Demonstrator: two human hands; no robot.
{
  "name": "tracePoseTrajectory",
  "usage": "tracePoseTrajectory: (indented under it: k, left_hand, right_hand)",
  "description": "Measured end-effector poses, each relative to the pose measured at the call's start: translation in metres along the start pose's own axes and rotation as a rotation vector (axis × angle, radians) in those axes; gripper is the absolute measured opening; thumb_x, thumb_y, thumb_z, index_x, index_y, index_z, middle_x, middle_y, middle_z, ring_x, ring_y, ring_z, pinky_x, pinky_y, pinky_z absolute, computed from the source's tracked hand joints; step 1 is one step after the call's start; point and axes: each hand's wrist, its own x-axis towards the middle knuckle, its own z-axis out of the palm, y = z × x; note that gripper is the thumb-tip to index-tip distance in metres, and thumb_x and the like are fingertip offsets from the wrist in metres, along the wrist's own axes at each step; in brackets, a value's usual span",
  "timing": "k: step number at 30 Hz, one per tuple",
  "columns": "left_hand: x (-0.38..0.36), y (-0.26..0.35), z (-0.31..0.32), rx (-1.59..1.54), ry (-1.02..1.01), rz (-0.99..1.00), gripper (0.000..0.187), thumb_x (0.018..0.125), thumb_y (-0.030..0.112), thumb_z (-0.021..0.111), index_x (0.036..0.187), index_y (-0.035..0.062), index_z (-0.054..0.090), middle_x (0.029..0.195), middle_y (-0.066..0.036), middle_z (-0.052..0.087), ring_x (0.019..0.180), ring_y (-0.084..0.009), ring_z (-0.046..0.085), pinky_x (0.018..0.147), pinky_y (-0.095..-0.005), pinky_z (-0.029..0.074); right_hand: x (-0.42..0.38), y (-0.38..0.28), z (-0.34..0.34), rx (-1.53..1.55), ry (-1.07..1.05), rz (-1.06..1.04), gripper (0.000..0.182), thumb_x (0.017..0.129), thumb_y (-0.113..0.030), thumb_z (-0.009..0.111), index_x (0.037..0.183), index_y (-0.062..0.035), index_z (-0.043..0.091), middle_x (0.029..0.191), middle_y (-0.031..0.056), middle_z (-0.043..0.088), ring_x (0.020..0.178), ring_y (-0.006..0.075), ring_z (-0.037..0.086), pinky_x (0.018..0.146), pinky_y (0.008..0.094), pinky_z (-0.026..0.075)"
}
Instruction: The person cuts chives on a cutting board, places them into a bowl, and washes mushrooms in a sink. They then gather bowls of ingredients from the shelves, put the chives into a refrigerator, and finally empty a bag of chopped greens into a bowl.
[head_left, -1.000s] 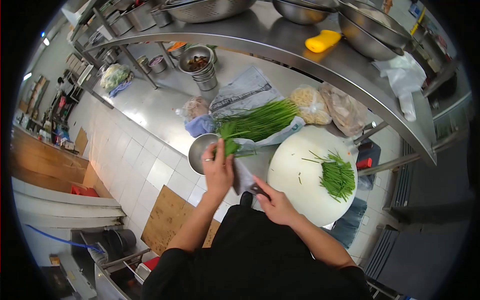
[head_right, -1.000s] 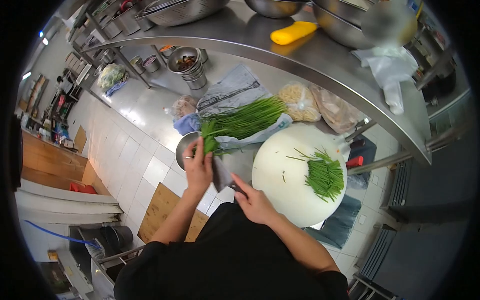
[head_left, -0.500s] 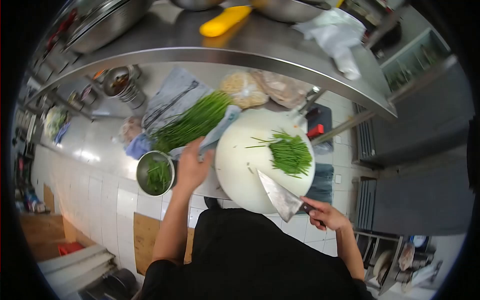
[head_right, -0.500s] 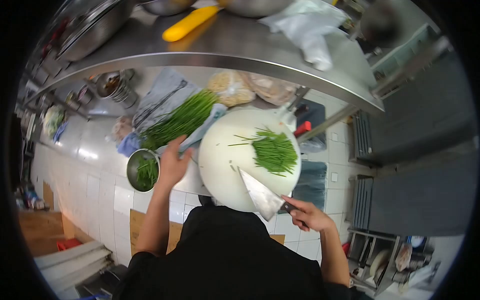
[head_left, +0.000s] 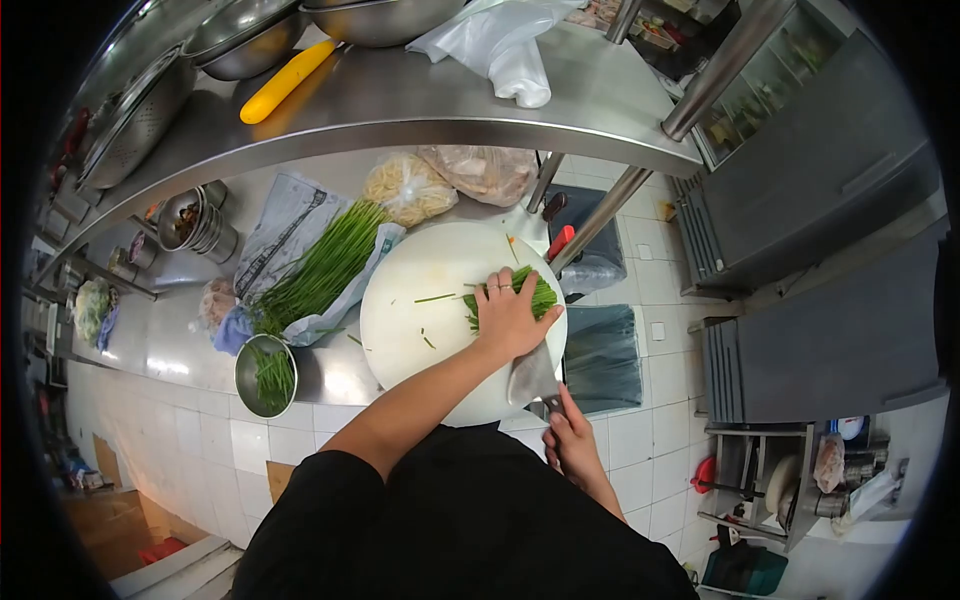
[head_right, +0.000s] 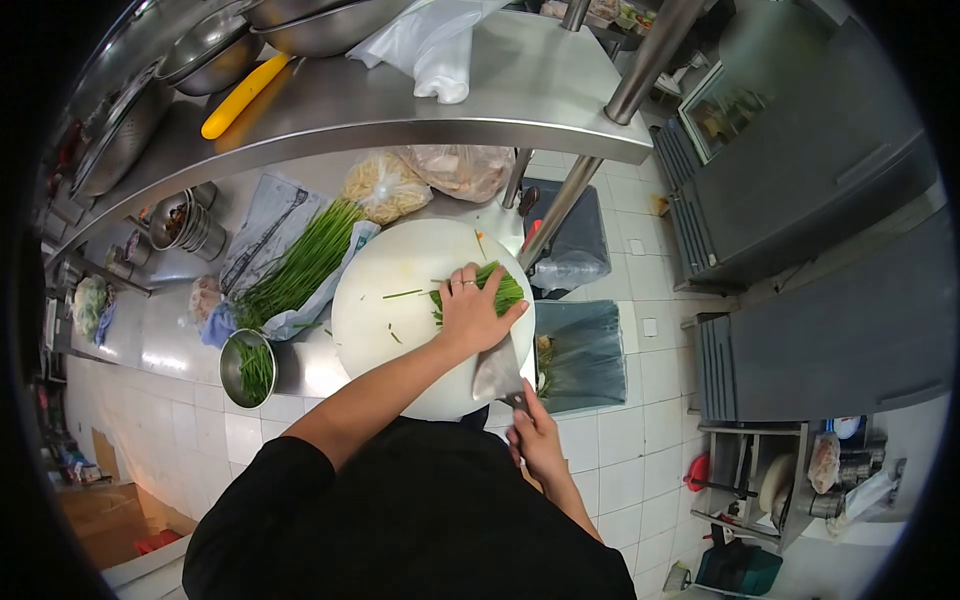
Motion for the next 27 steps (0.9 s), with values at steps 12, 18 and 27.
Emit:
tracePoseTrajectory:
  k: [12,18,27]
  left_hand:
    - [-0.067,-0.125,-0.106,-0.170,0.681,0.094,0.031,0.089,0.025,0.075,0.118,0.0135,0.072,0.115,-0.013,0.057,0.108,-0.0340,0.052,0.092,-0.0476,0.040]
    - [-0.162,-0.227,-0.184,0.061,0.956,-0.287,0.031,0.091,0.024,0.073,0.119,0.0094,0.073,0.112,-0.017,0.059,0.105,-0.0353,0.054,0.093,-0.0466,0.041]
    - [-0.207,-0.355,-0.166,0.017,0.226,-1.084,0.066,0.096,0.056,0.060,0.148,0.0156,0.055,0.155,-0.028,0.038,0.144,-0.0479,0.035,0.119,-0.0598,0.027]
  right_hand:
    - [0.068,-0.009,0.146,-0.358,-0.458,-0.392,0.063,0.107,-0.009,0.049,0.165,-0.0166,0.027,0.076,-0.0009,0.059,0.052,0.0073,0.045,0.052,0.0232,0.041]
    - [0.074,-0.008,0.269,-0.700,-0.842,-0.521,0.062,0.104,-0.007,0.052,0.163,-0.0162,0.035,0.090,0.0012,0.061,0.072,0.0018,0.046,0.062,0.0201,0.039]
    - [0.072,-0.093,0.259,-0.732,-0.851,0.307,0.059,0.106,-0.013,0.052,0.162,-0.0221,0.036,0.071,0.0008,0.048,0.048,0.0087,0.042,0.040,0.0248,0.036]
